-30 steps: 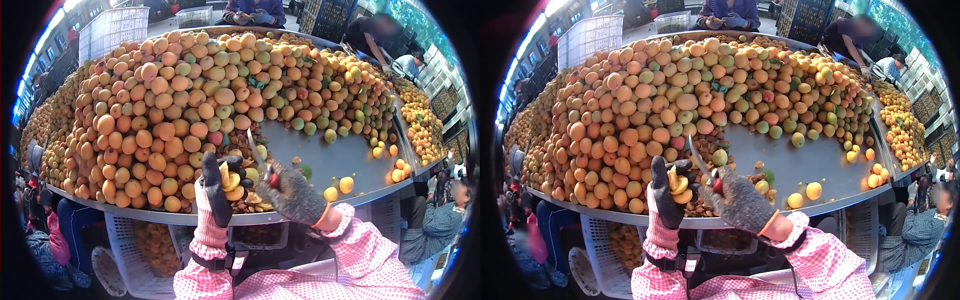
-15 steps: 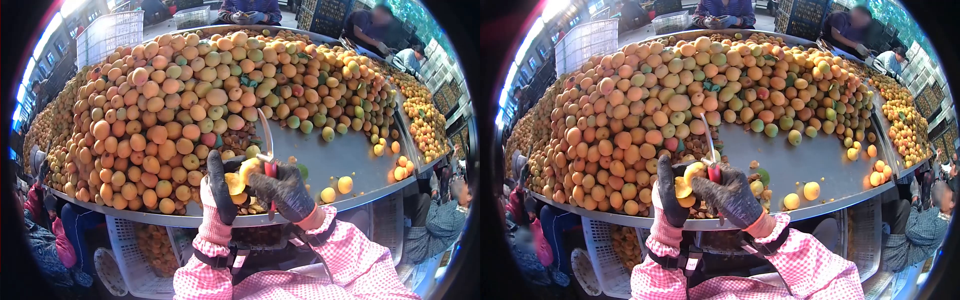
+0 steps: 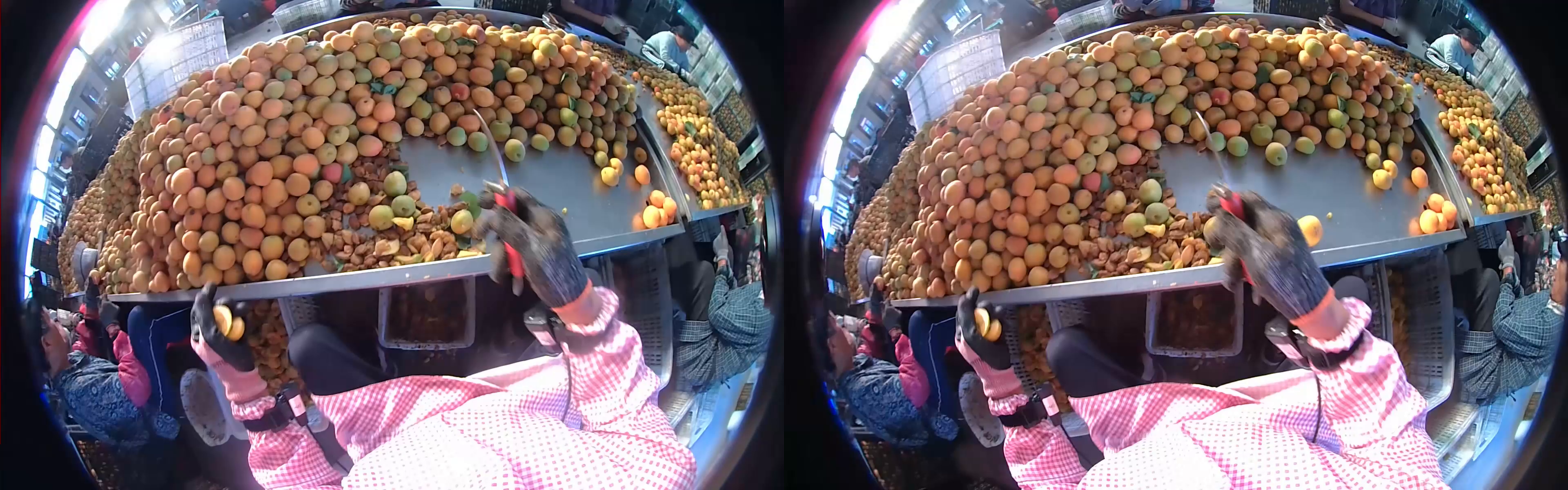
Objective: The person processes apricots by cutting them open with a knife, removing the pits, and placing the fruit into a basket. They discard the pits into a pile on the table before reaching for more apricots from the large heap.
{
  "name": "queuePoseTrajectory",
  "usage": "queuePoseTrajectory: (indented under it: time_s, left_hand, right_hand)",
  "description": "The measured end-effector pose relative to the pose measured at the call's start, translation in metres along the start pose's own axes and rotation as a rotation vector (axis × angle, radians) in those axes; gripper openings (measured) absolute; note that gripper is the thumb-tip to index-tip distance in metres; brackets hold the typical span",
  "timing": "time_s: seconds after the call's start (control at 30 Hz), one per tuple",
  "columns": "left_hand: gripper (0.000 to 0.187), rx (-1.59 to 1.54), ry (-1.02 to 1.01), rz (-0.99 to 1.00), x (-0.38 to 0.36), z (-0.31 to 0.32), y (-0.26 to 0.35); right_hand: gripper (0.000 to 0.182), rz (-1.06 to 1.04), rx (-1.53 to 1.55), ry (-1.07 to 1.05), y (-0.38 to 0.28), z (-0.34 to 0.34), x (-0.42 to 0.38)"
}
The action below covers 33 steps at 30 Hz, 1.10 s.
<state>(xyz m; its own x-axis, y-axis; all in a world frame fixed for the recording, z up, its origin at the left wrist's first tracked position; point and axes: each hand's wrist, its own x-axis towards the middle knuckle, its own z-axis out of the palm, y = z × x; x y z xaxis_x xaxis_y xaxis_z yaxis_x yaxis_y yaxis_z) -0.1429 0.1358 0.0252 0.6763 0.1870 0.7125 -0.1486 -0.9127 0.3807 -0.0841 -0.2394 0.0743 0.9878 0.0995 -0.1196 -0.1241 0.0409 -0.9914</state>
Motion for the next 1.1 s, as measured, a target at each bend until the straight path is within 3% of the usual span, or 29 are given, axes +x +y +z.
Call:
queuePoseTrajectory:
  time_s: [0.03, 0.1, 0.13, 0.2, 0.23, 0.27, 0.3, 0.37, 0.5, 0.57, 0.63, 0.77, 0.83, 0.9, 1.03, 1.1]
  left_hand:
    - [0.025, -0.044, -0.013, -0.113, -0.015, -0.016, -0.011]
    - [0.025, -0.736, 0.18, -0.872, -0.049, -0.036, -0.054]
    - [0.025, -0.595, 0.242, -1.019, -0.059, -0.04, -0.067]
    - [0.038, -0.066, 0.087, -0.809, -0.093, -0.037, -0.151]
    - [0.041, 0.218, 0.019, -0.672, -0.099, -0.032, -0.168]
    - [0.043, 0.344, 0.139, -0.346, -0.087, -0.03, -0.135]
    - [0.043, 0.329, 0.134, -0.329, -0.07, -0.023, -0.102]
    - [0.037, -0.544, -0.13, -0.529, -0.024, -0.002, -0.011]
    - [0.025, -0.865, -0.596, -0.513, 0.019, 0.06, 0.117]
    - [0.025, -0.805, -0.713, -0.282, 0.015, 0.106, 0.159]
    - [0.028, -0.772, -0.844, -0.216, 0.008, 0.148, 0.205]
    - [0.05, -0.438, -0.9, 0.027, -0.009, 0.225, 0.291]
    - [0.058, -0.098, -0.927, 0.177, -0.013, 0.256, 0.327]
    - [0.056, 0.065, -1.225, 0.322, -0.008, 0.276, 0.351]
    - [0.057, -0.029, -1.427, 0.318, -0.01, 0.297, 0.351]
    - [0.057, -0.145, -1.33, 0.239, -0.011, 0.294, 0.334]
  right_hand:
    - [0.031, 0.008, -0.017, -0.008, -0.005, -0.005, -0.021]
    - [0.032, 0.07, 0.087, 0.029, 0.003, -0.017, -0.059]
    - [0.028, 0.098, 0.14, 0.128, 0.007, -0.02, -0.074]
    - [0.029, 0.077, 0.196, 0.181, 0.01, -0.031, -0.098]
    - [0.029, 0.077, 0.187, 0.228, 0.01, -0.038, -0.107]
    - [0.028, 0.027, 0.242, 0.213, 0.014, -0.046, -0.112]
    - [0.028, 0.019, 0.249, 0.234, 0.01, -0.048, -0.116]
    - [0.026, 0.039, 0.366, 0.254, -0.003, -0.046, -0.114]
    - [0.025, -0.13, 0.169, 0.384, -0.008, -0.072, -0.096]
    - [0.025, -0.181, 0.235, 0.447, 0.001, -0.098, -0.083]
    - [0.024, -0.154, 0.334, 0.615, 0.017, -0.126, -0.069]
    - [0.018, -0.07, 0.259, 0.85, 0.069, -0.161, -0.033]
    - [0.016, 0.021, 0.189, 0.852, 0.092, -0.174, -0.026]
    - [0.018, 0.031, 0.223, 0.897, 0.105, -0.181, -0.017]
    - [0.016, 0.109, 0.261, 0.932, 0.107, -0.185, -0.012]
    - [0.015, 0.046, 0.223, 0.84, 0.119, -0.192, -0.013]
